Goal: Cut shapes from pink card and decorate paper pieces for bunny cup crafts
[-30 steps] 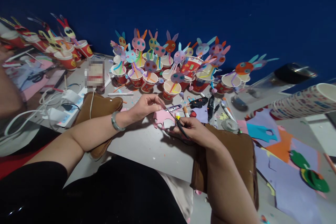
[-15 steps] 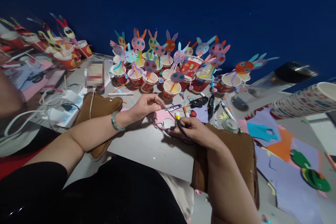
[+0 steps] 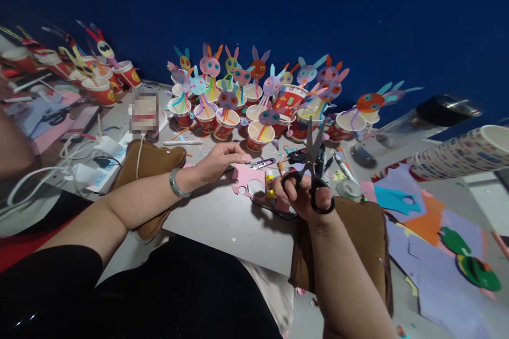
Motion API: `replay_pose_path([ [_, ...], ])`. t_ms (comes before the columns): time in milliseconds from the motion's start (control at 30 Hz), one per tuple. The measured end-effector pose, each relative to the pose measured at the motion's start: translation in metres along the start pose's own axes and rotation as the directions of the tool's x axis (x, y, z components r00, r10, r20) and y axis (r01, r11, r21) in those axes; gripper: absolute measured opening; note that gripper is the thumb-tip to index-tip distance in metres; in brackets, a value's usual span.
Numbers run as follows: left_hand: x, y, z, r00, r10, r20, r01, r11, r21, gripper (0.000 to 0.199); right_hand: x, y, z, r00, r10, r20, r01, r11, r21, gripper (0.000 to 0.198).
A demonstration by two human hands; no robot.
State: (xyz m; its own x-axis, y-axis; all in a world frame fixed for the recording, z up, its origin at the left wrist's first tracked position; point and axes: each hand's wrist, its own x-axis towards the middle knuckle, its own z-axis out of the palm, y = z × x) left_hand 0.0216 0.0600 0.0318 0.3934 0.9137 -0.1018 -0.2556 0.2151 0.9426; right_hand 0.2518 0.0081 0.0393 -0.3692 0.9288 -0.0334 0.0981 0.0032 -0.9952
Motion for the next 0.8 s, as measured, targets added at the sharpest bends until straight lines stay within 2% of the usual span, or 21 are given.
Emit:
replay_pose_path([
  [100,0.003,-0.004,-0.001,0.996,-0.086,-0.013,0.085,0.995,-0.059,0.027,0.000,-0.003,0.007,0.997,-0.075,0.001,0.075,0.992,0.097,0.080],
  [167,0.004,-0.007,-0.002,0.994,-0.110,-0.010,0.109,0.991,-0.073,0.027,0.003,-0.005,0.010,0.997,-0.056,-0.048,0.061,0.992,0.108,0.078],
  [233,0.005,-0.009,-0.004,0.992,-0.123,-0.001,0.123,0.990,-0.063,0.027,0.006,-0.004,0.013,0.986,-0.019,-0.167,0.023,1.000,0.022,0.071],
  [300,0.006,-0.011,-0.005,0.991,-0.134,0.007,0.134,0.990,-0.043,0.028,0.010,0.000,0.016,0.957,-0.009,-0.289,-0.028,0.992,-0.121,0.055],
  [367,0.006,-0.012,-0.006,0.989,-0.148,0.007,0.149,0.989,-0.018,0.030,0.012,0.003,0.020,0.937,-0.029,-0.348,-0.054,0.972,-0.227,0.040],
  [567,0.006,-0.013,-0.008,0.990,-0.136,0.032,0.133,0.988,0.078,0.022,0.014,0.008,0.027,0.944,-0.072,-0.323,-0.046,0.938,-0.343,0.027],
  [800,0.003,-0.018,-0.009,0.962,-0.168,0.215,0.140,0.980,0.141,0.037,0.015,0.013,0.034,0.949,-0.066,-0.307,-0.042,0.942,-0.332,0.026],
])
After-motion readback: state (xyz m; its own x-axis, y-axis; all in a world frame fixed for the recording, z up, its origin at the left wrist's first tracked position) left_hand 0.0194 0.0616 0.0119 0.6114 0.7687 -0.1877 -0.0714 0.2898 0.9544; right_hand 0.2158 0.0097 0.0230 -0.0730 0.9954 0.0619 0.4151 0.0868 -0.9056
